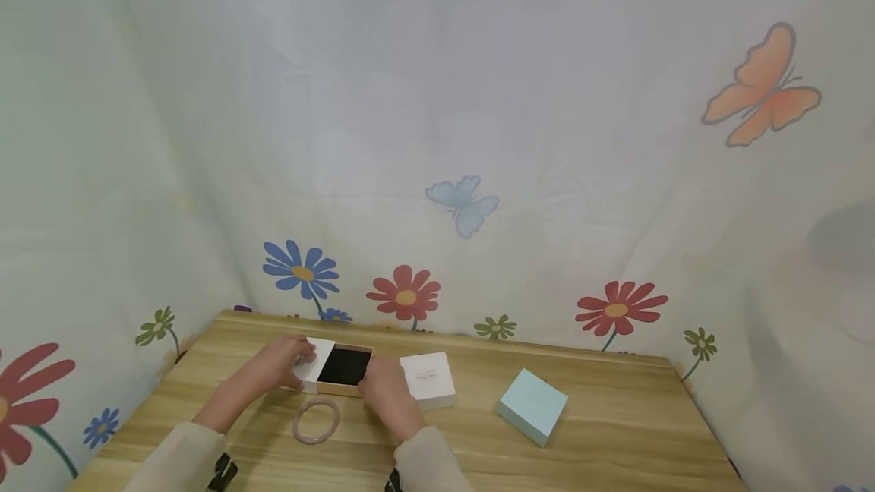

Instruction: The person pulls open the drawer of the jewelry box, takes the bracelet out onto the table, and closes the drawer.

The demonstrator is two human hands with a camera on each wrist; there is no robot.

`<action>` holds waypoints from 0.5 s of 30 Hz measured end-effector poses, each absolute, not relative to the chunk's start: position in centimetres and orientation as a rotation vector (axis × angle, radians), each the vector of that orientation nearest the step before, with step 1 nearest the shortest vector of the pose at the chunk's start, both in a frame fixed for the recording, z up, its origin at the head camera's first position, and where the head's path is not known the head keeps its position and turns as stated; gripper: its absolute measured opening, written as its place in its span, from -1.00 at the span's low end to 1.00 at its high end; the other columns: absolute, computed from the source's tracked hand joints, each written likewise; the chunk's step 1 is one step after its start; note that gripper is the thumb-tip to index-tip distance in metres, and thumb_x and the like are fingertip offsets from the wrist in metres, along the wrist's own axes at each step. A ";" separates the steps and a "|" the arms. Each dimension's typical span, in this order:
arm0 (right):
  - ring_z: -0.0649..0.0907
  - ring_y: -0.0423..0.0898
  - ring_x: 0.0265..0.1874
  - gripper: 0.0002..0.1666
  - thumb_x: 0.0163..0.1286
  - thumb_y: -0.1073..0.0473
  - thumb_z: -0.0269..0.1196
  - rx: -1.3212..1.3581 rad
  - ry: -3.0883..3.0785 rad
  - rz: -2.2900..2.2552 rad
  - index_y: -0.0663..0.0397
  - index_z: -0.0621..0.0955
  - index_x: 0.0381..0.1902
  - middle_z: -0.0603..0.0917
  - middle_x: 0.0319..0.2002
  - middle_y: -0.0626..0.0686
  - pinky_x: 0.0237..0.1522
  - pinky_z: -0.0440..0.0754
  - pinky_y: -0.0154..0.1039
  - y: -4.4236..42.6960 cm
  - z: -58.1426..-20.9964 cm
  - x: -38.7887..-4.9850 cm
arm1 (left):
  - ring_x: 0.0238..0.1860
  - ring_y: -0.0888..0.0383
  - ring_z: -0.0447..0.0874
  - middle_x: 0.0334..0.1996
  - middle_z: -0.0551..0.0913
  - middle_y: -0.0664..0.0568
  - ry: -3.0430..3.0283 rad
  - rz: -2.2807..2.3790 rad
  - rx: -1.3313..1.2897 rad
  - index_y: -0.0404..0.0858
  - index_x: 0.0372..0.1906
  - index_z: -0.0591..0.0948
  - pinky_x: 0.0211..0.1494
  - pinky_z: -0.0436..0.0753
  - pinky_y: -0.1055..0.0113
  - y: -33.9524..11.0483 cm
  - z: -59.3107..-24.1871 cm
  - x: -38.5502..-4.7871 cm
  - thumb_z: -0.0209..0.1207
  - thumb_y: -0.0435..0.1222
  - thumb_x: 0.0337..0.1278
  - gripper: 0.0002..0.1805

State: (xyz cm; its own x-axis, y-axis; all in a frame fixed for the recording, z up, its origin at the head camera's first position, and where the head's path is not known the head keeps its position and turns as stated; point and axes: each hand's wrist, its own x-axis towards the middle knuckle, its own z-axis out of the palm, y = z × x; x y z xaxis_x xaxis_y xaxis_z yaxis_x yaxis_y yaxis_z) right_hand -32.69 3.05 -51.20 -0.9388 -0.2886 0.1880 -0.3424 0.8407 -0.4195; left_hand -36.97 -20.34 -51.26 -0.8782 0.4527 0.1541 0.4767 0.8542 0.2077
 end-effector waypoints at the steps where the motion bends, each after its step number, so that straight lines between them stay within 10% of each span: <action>1: 0.29 -0.19 -0.72 -0.51 0.20 0.32 0.31 0.499 -2.896 0.700 -0.01 0.36 -0.83 0.30 -0.75 -0.12 -0.66 0.30 -0.31 3.1 -51.3 -32.7 | -0.30 0.06 0.55 -0.34 0.62 0.03 -2.935 -0.360 -0.739 -0.30 -0.32 0.68 -0.18 0.63 0.13 -20.3 -51.2 -37.0 0.70 -0.42 -0.60 -0.48; 15: 0.30 -0.16 -0.71 -0.56 0.16 0.36 0.32 0.457 -2.883 0.783 0.04 0.40 -0.81 0.36 -0.74 -0.07 -0.67 0.29 -0.29 3.2 -52.0 -33.5 | -0.28 0.05 0.57 -0.32 0.62 0.05 -2.928 -0.369 -0.728 -0.28 -0.33 0.67 -0.15 0.63 0.11 -20.1 -51.2 -37.2 0.69 -0.42 -0.58 -0.49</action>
State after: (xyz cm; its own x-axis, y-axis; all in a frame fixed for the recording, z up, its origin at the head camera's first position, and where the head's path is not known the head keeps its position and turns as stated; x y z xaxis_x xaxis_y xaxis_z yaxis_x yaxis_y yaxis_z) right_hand -33.48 3.17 -51.98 -0.9472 -0.2566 0.1921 -0.3185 0.8206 -0.4745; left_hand -37.23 -20.13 -51.17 -0.8803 0.4479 0.1563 0.4727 0.8561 0.2090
